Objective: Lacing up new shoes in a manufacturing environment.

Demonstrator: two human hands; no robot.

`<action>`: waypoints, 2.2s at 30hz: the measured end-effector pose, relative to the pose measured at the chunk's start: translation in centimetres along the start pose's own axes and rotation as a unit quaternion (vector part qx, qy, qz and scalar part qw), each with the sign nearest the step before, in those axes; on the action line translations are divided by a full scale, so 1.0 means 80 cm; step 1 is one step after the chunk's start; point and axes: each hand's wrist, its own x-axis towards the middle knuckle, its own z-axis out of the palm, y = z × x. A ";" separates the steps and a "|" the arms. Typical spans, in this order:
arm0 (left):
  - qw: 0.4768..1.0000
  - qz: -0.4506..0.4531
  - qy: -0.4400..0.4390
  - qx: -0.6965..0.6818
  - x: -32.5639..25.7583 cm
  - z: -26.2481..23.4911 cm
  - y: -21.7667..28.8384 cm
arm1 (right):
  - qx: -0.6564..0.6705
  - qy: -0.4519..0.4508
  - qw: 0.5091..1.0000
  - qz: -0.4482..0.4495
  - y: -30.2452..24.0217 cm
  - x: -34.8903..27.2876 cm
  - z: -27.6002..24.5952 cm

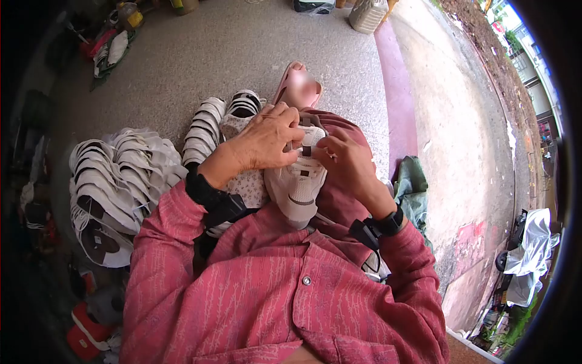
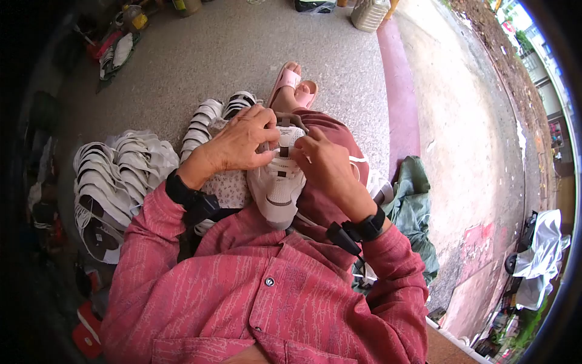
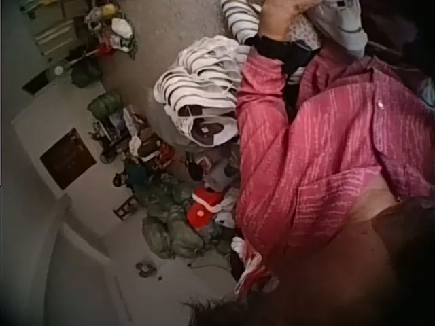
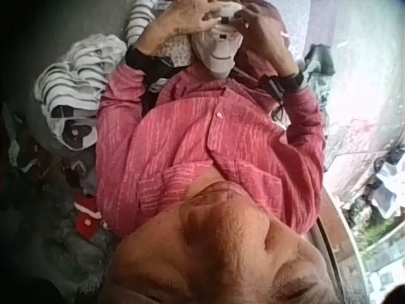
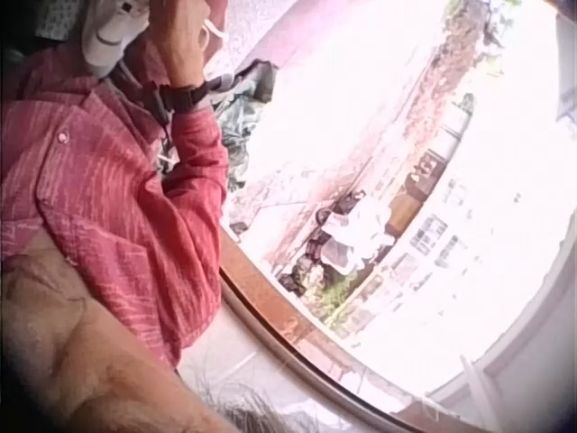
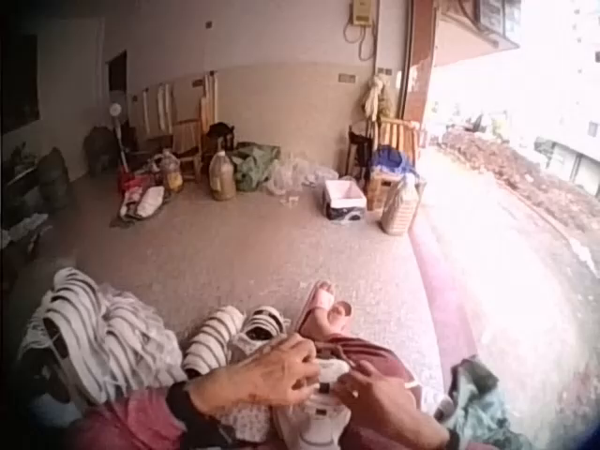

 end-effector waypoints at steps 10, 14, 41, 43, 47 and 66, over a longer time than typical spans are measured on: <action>0.984 -0.031 -0.040 -0.171 0.001 0.012 -0.029 | -0.048 -0.046 0.998 0.022 -0.007 0.007 -0.006; 0.978 -0.041 -0.075 -0.191 0.005 0.014 -0.031 | -0.087 -0.054 0.994 0.035 -0.013 0.008 -0.009; 0.944 -0.167 0.011 -0.284 0.006 0.029 -0.017 | 0.132 0.016 0.987 0.092 -0.015 -0.035 0.001; 0.948 -0.169 0.015 -0.270 0.004 0.036 -0.017 | 0.076 0.041 0.995 0.055 -0.027 -0.029 0.002; 0.954 -0.154 0.023 -0.256 0.001 0.043 -0.020 | -0.046 0.069 0.996 0.020 -0.023 -0.023 0.019; 0.884 -0.196 -0.018 -0.424 0.004 0.039 -0.024 | 0.155 0.043 0.982 0.094 -0.001 -0.017 0.031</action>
